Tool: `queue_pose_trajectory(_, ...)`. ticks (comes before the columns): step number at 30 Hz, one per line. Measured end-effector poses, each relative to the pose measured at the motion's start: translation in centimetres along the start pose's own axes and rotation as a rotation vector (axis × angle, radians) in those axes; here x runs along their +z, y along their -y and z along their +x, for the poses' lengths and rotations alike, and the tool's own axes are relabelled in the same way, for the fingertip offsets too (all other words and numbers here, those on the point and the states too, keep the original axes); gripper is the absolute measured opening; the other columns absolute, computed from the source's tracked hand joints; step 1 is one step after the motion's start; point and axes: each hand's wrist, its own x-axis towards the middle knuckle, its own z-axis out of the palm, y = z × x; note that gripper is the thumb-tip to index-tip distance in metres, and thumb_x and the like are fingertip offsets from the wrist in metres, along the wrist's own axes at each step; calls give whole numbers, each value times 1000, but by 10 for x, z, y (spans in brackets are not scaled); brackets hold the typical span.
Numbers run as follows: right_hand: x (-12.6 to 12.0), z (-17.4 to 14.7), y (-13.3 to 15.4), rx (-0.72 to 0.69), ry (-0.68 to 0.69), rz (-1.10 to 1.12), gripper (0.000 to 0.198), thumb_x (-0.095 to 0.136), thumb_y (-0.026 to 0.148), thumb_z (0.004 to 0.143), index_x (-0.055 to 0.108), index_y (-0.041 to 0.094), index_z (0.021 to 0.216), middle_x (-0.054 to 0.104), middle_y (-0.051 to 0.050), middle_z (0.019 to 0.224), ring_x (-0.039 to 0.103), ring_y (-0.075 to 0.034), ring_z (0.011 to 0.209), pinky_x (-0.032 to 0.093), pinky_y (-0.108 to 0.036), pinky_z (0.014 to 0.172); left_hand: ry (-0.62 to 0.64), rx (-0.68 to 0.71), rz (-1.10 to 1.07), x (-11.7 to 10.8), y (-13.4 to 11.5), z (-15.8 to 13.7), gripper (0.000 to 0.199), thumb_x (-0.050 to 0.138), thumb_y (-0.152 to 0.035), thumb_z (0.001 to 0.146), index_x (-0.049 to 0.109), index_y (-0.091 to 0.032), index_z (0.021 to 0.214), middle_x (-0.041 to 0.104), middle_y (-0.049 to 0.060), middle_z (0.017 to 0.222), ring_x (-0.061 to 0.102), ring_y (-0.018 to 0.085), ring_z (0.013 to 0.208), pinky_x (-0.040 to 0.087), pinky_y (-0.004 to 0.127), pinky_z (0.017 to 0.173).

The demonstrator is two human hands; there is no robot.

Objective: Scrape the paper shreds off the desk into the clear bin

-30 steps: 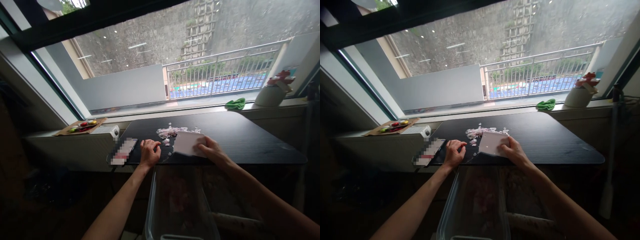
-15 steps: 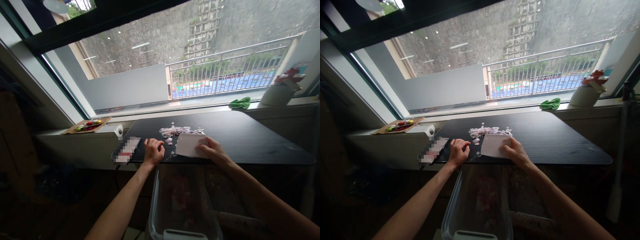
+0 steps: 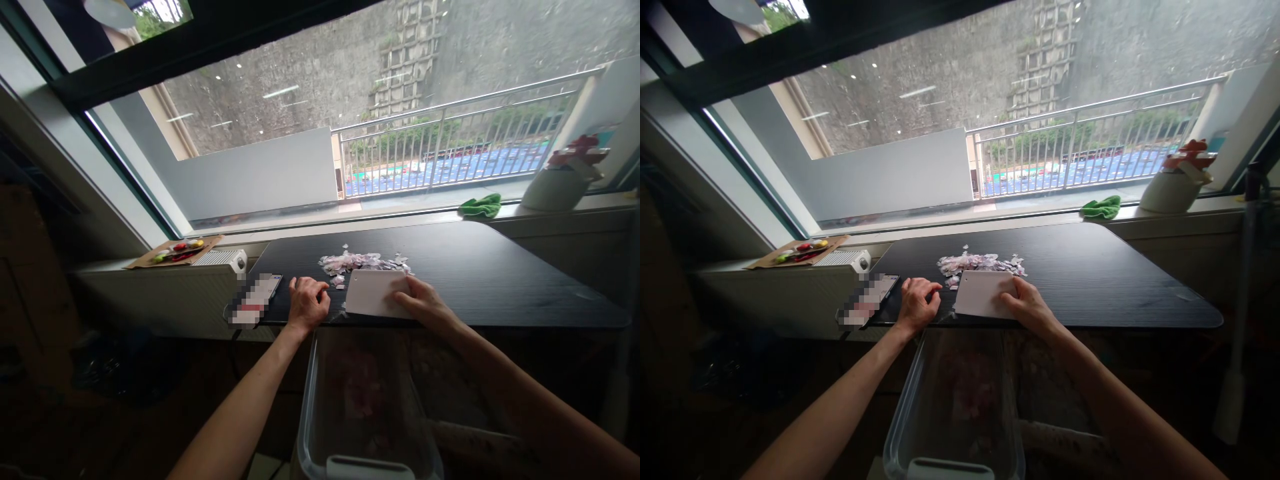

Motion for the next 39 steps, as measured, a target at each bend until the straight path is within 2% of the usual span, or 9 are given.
queue_pose_trajectory(7, 2, -6, 6, -26, 12, 11, 23, 66, 28, 60, 64, 19, 81, 70, -1, 76, 64, -18, 69, 51, -26, 57, 4, -3, -2, -1, -1, 0, 20, 52, -14, 75, 68, -24, 83, 69, 3, 86, 58, 24, 99, 25, 52, 108)
queue_pose_trajectory(18, 0, -9, 5, -79, 114, 88, 25, 67, 29, 62, 63, 19, 84, 69, 1, 75, 65, -17, 70, 53, -27, 61, 9, 6, 3, -1, -1, 0, 19, 52, -15, 76, 68, -23, 84, 69, 3, 87, 58, 23, 99, 25, 52, 109)
queue_pose_trajectory(20, 0, -8, 4, -91, 84, 78, 26, 66, 29, 62, 63, 19, 85, 70, 0, 76, 66, -18, 71, 53, -28, 63, 13, 3, 6, 0, -1, 0, 19, 52, -16, 76, 68, -23, 84, 69, 3, 87, 58, 24, 99, 25, 52, 108)
queue_pose_trajectory(25, 0, -1, -6, -120, -139, 15, 28, 64, 29, 65, 62, 20, 91, 72, -2, 83, 67, -20, 77, 55, -33, 71, 18, 7, 4, -1, -2, 0, 19, 52, -15, 76, 68, -23, 84, 69, 3, 86, 58, 24, 99, 25, 52, 108)
queue_pose_trajectory(30, 2, -1, -10, -126, -53, 48, 26, 64, 32, 69, 62, 21, 92, 73, -3, 86, 69, -21, 81, 56, -34, 75, 24, 3, 7, -2, -3, 0, 20, 52, -15, 76, 68, -23, 84, 69, 3, 85, 58, 23, 99, 25, 52, 108)
queue_pose_trajectory(39, 1, 1, -10, -124, -67, -6, 26, 64, 30, 69, 63, 20, 93, 73, -2, 84, 68, -20, 78, 56, -33, 73, 25, 23, -8, -2, -1, -1, 18, 53, -16, 76, 67, -24, 83, 68, 2, 83, 57, 23, 97, 24, 52, 109)
